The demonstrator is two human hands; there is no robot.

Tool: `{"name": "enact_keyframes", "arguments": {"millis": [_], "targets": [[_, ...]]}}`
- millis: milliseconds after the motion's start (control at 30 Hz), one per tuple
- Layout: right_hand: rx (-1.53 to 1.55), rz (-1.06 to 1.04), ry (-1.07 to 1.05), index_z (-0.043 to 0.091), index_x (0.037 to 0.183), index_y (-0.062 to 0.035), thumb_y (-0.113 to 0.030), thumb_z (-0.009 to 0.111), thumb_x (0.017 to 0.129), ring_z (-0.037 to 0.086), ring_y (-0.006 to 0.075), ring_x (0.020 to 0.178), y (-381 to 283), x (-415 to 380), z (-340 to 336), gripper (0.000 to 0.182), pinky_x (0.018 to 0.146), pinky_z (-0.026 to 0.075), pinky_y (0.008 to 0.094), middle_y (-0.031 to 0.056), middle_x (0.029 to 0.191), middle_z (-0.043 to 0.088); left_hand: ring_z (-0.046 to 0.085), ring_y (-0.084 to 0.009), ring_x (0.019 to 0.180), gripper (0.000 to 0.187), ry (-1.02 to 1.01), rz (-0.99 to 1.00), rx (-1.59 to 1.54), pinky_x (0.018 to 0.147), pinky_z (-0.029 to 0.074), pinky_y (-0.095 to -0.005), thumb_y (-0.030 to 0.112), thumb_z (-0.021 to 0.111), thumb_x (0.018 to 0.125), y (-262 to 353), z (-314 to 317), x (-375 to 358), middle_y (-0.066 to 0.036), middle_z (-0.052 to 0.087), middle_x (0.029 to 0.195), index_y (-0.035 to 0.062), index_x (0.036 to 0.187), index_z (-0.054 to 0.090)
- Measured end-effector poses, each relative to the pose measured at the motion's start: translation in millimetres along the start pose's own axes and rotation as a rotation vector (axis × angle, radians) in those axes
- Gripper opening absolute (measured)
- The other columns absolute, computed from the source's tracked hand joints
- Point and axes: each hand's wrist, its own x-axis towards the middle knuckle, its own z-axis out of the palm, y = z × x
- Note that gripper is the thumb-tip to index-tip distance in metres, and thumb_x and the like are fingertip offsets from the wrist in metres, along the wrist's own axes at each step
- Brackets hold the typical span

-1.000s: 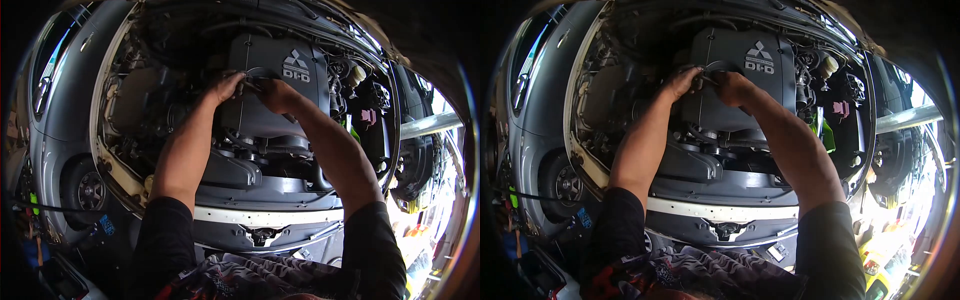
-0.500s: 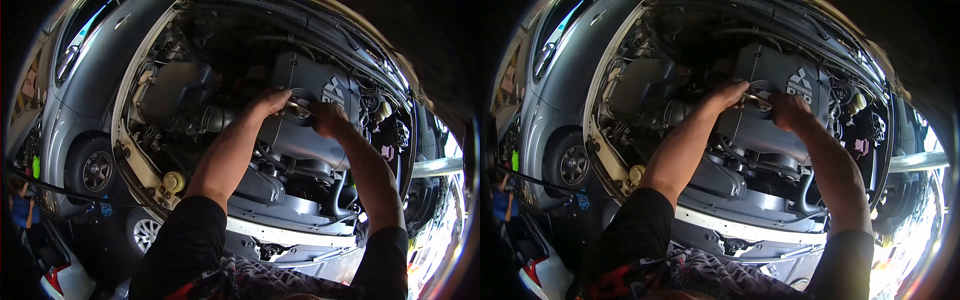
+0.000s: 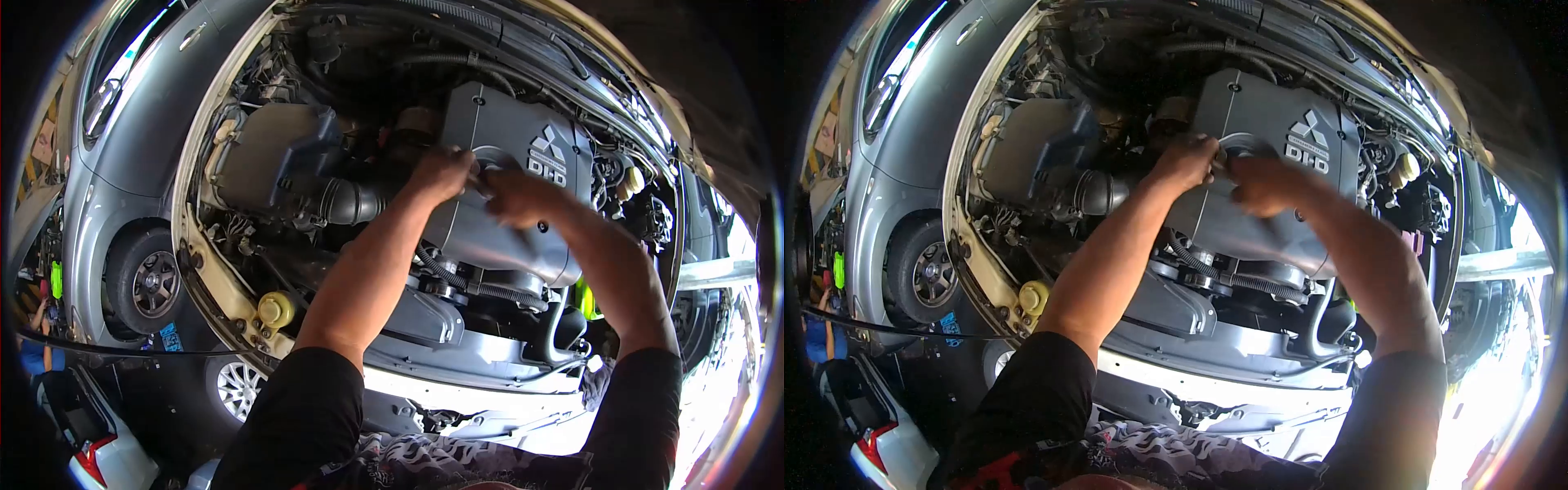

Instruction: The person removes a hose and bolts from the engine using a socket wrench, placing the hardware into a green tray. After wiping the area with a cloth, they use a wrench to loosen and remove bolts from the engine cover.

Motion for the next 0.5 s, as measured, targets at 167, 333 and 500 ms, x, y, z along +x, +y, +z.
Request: {"name": "enact_keyframes", "arguments": {"millis": [167,333,500], "targets": [[-0.224,0.037,-0.01,0.066,0.113,-0.0095,-0.008,0.068,0.082,0.069,0.0376,0.096,29.0,17.6,-23.5,0.03,0.078,0.057,0.0452,0.0165,0.098,0.072,0.064,-0.0161,0.062,0.028,-0.105,-0.074,-0.265,0.055,0.05,-0.0316,0.023,0.047,0.095,-13.6,0.4,-2.8,-0.011,0.062,0.074,-0.0006,0.087,0.06],[0.031,-0.019,0.026,0.061,0.122,-0.0095,-0.021,0.059,0.096,0.065,0.0402,0.102,11.9,-16.0,-43.4,0.029,0.089,0.051,0.0501,0.0198,0.104,0.069,0.062,-0.0153,0.057,0.026,-0.101,-0.531,-0.688,0.05,0.047,-0.0305,0.02,0.048,0.093,29.2,-21.7,5.0,-0.012,0.063,0.07,-0.0015,0.084,0.06],[-0.003,-0.007,0.501,0.063,0.122,-0.0118,-0.025,0.06,0.096,0.066,0.0387,0.103,73.4,12.6,-76.5,0.029,0.089,0.051,0.0486,0.0189,0.104,0.07,0.061,-0.0126,0.061,0.029,0.016,-0.286,-0.621,0.056,0.047,-0.0262,0.026,0.054,0.099,17.1,-37.8,106.6,-0.006,0.067,0.073,0.0023,0.092,0.068]]}}
